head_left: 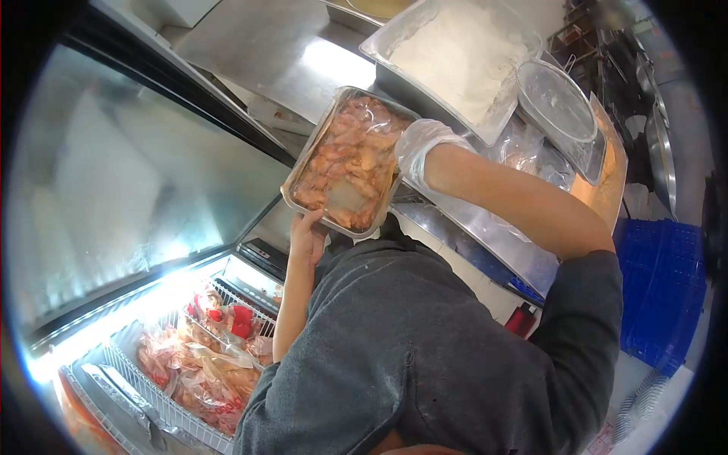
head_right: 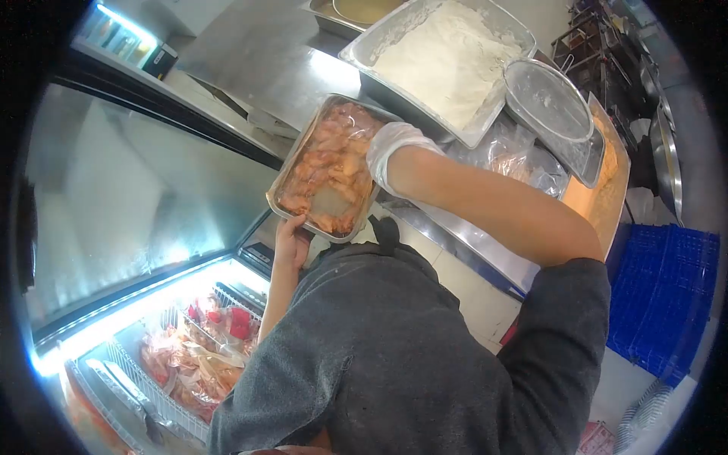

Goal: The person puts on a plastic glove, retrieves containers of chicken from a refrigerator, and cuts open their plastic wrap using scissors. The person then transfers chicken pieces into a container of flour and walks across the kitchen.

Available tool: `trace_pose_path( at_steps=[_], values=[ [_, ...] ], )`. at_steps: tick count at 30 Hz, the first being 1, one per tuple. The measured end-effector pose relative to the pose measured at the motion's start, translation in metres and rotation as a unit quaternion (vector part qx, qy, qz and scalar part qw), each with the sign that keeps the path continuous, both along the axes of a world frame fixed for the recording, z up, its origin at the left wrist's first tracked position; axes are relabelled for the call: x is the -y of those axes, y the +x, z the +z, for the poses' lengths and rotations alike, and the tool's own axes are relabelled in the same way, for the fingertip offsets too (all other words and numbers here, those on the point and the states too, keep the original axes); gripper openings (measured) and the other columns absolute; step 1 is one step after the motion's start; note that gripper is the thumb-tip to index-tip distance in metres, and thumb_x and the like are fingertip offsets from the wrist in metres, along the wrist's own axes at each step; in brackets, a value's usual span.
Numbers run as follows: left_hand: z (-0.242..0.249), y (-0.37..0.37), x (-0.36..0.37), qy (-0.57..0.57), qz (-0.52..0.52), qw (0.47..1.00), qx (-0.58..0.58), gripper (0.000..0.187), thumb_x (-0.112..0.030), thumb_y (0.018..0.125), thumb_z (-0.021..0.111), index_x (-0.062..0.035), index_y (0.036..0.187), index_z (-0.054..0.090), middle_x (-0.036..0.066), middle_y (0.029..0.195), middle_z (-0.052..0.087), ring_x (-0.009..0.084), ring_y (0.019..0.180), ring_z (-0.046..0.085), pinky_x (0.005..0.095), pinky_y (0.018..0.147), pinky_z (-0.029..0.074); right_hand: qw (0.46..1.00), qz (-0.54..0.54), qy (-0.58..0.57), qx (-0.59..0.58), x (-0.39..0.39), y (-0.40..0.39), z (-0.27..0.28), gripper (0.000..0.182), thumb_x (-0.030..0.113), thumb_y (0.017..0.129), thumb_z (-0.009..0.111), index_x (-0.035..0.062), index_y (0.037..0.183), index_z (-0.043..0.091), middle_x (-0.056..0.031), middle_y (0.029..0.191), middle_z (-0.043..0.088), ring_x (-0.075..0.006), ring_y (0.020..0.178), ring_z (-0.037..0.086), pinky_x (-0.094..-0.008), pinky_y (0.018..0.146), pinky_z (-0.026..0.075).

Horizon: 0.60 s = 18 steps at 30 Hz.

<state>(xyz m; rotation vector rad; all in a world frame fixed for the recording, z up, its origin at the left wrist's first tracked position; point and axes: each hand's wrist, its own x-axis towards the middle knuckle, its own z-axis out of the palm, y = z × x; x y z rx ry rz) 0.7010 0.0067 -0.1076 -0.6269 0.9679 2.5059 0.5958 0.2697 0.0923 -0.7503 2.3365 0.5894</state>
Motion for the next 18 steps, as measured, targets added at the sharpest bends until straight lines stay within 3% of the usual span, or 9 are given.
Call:
trace_pose_path(
  at_steps=[3, 5, 9, 14, 18],
  values=[
    [-0.006, 0.002, 0.000, 0.001, 0.007, 1.000, 0.005, 0.055, -0.002, 0.089, 0.066, -0.0038, 0.141, 0.048, 0.011, 0.132, 0.063, 0.0282, 0.117, 0.064, 0.0448, 0.101, 0.051, 0.999, 0.036, 0.018, 0.026, -0.001, -0.006, -0.009, 0.017, 0.006, 0.070, 0.079, 0.0044, 0.087, 0.080, -0.0149, 0.083, 0.076, -0.0291, 0.079, 0.074, -0.0383, 0.065, 0.059],
    [-0.010, 0.002, 0.001, 0.002, 0.002, 1.000, -0.009, 0.054, -0.003, 0.089, 0.066, -0.0020, 0.140, 0.048, 0.012, 0.131, 0.063, 0.0288, 0.116, 0.065, 0.0456, 0.101, 0.051, 0.998, 0.016, -0.048, 0.036, -0.011, -0.010, -0.033, 0.016, 0.005, 0.072, 0.077, 0.0046, 0.088, 0.080, -0.0150, 0.085, 0.076, -0.0302, 0.080, 0.074, -0.0398, 0.066, 0.059],
    [-0.009, 0.001, 0.002, -0.027, -0.010, 0.999, -0.014, 0.058, -0.011, 0.088, 0.066, -0.0008, 0.143, 0.049, 0.013, 0.136, 0.061, 0.0300, 0.123, 0.061, 0.0485, 0.105, 0.049, 0.995, 0.029, -0.007, 0.095, -0.016, -0.021, -0.024, 0.013, 0.007, 0.078, 0.070, 0.0015, 0.086, 0.078, -0.0195, 0.084, 0.074, -0.0346, 0.082, 0.074, -0.0429, 0.072, 0.058],
    [-0.008, -0.004, 0.004, -0.037, -0.008, 0.999, -0.001, 0.059, -0.012, 0.088, 0.067, -0.0014, 0.143, 0.048, 0.012, 0.136, 0.061, 0.0297, 0.123, 0.060, 0.0487, 0.105, 0.049, 0.988, -0.096, -0.035, 0.112, -0.019, -0.023, 0.033, 0.017, 0.016, 0.081, 0.071, 0.0018, 0.089, 0.076, -0.0193, 0.090, 0.074, -0.0357, 0.086, 0.072, -0.0446, 0.074, 0.057],
    [-0.006, -0.009, 0.006, -0.049, -0.008, 0.999, 0.000, 0.059, -0.012, 0.088, 0.067, -0.0019, 0.143, 0.048, 0.012, 0.137, 0.061, 0.0296, 0.123, 0.060, 0.0480, 0.104, 0.049, 0.990, -0.093, -0.058, 0.089, -0.051, -0.011, 0.059, 0.022, 0.021, 0.082, 0.072, 0.0021, 0.092, 0.076, -0.0191, 0.091, 0.074, -0.0366, 0.086, 0.072, -0.0451, 0.075, 0.057]
  ],
)
